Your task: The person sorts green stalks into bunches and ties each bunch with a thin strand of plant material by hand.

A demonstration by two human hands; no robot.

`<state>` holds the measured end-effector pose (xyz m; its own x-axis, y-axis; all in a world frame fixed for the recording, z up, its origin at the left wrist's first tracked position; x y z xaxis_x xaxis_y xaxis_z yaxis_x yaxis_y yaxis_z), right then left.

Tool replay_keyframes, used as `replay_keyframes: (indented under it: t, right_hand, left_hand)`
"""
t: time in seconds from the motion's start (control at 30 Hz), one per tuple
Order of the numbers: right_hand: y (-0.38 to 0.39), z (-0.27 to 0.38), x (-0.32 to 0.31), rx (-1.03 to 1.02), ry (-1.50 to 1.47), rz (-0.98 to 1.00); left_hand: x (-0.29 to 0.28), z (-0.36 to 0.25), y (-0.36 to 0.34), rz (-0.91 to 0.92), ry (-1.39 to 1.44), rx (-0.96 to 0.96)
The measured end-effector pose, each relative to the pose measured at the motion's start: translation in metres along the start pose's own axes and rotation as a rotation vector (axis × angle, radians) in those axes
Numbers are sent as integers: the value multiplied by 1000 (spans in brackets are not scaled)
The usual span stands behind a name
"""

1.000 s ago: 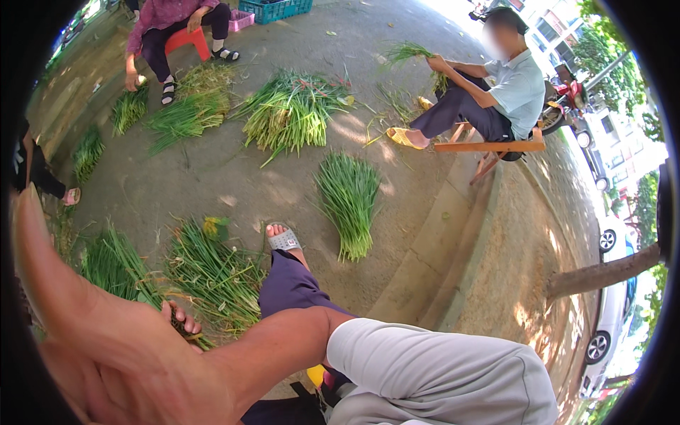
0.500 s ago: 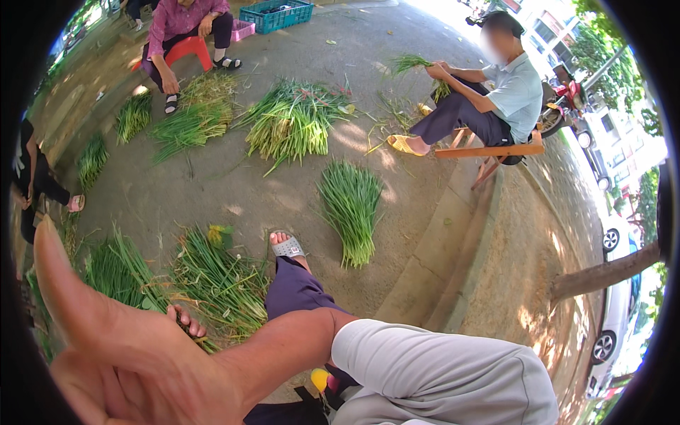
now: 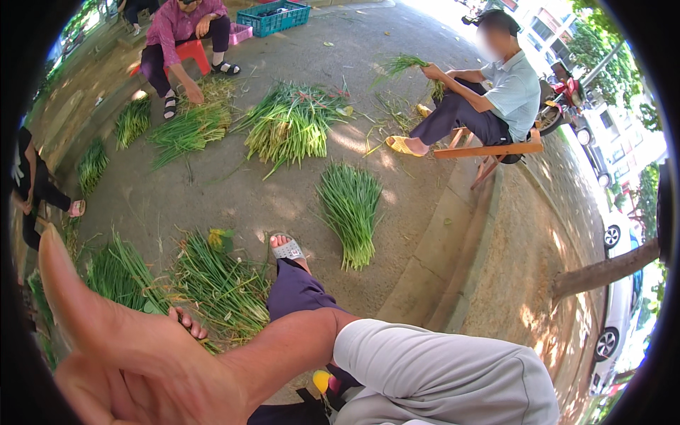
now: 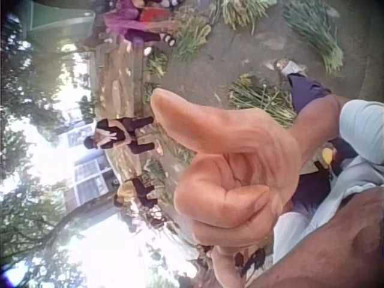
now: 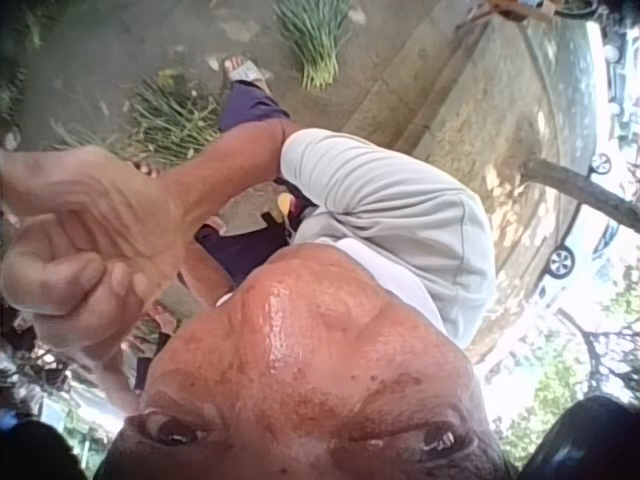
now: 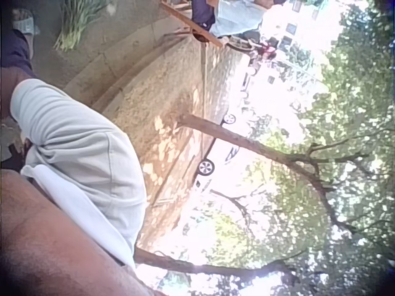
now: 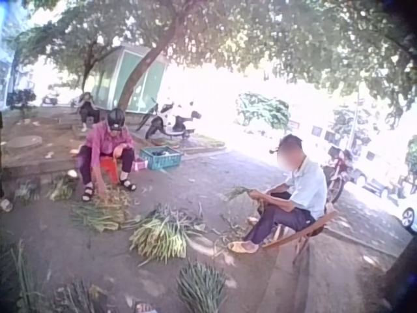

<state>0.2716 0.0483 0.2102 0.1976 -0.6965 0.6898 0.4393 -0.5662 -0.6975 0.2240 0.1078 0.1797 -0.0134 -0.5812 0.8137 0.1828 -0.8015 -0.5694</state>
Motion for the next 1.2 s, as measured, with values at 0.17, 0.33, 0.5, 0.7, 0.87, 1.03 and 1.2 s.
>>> replay_keyframes:
  t: [0.17, 0.33, 0.5, 0.7, 0.87, 1.03, 1.2]
  right_hand:
    - [0, 0, 1, -4, -1, -2]
    - [0, 1, 1, -8, 10, -8]
    - [-2, 0, 2, -10, 9, -4]
    - [-3, -1, 3, -10, 13, -10]
    - [-3, -2, 5, -11, 15, -6]
    - [-5, -4, 6, -9, 19, -4]
    - [-7, -5, 6, -7, 9, -2]
  left_hand:
    - [5, 1, 0, 14, 14, 8]
    - [9, 3, -1, 28, 38, 13]
    - [14, 3, 0, 44, 55, 25]
    - [20, 5, 1, 57, 75, 39]
    - [26, 6, 1, 76, 96, 53]
    - [32, 8, 2, 95, 128, 68]
    - [38, 9, 3, 114, 145, 90]
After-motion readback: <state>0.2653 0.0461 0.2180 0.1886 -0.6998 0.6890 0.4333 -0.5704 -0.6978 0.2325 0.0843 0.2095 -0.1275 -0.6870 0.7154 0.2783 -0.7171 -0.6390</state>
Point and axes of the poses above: each hand's wrist, its own y-axis away from the middle knuckle, its own x-axis out of the palm, z = x × y, the point moved 5 cm from there along -y, towards the middle knuckle, and after that the axes turned 10 degrees about y, right-handed, at the moved point
